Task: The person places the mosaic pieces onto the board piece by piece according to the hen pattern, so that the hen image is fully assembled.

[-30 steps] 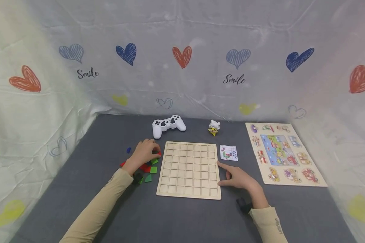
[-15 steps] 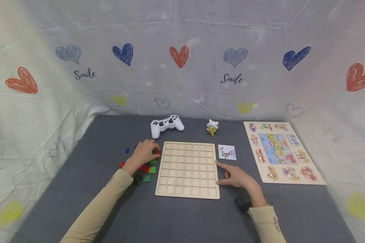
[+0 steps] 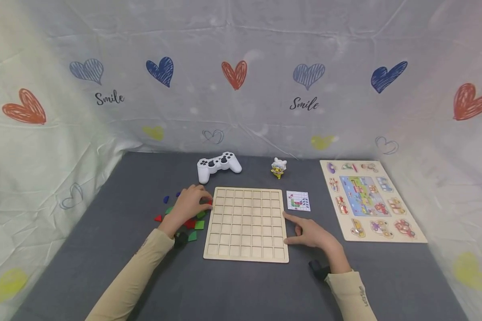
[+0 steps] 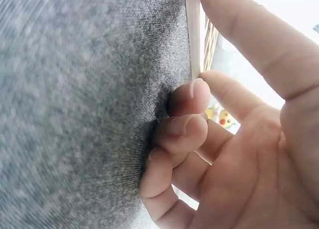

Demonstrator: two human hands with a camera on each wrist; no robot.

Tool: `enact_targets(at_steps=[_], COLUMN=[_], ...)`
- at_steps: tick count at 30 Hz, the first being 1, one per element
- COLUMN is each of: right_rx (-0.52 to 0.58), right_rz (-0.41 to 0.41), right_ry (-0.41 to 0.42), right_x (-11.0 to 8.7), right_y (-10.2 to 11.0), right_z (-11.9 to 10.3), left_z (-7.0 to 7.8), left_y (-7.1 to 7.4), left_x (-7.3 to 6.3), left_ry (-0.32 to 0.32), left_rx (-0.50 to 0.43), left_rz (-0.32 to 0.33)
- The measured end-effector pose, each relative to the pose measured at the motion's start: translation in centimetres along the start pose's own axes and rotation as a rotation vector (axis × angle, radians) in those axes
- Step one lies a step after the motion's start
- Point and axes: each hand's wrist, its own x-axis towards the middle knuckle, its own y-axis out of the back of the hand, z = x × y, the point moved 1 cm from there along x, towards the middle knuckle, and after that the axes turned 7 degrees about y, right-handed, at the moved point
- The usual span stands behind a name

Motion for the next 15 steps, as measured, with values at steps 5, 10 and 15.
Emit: enact_targets(at_steps=[5,10,15], right_rx=[-0.011,-0.013,-0.007], right_rz=[0.001,-0.001,-0.001], right_ry=[-0.002,-0.012,-0.037], right_x=[0.0,0.0,0.0], right_y=[-0.1,-0.1,0.0], right_z=[0.0,0.0,0.0], left_z=[0.5,0.9,1.5], left_y=[0.0,0.0,-0.4], left_x=[-0.1,-0.2,-0.2], left_ry=[-0.025,-0.053,-0.064], left_rx=[-0.015,-0.018,-0.021], left_rz=[-0.004,-0.016,-0.028])
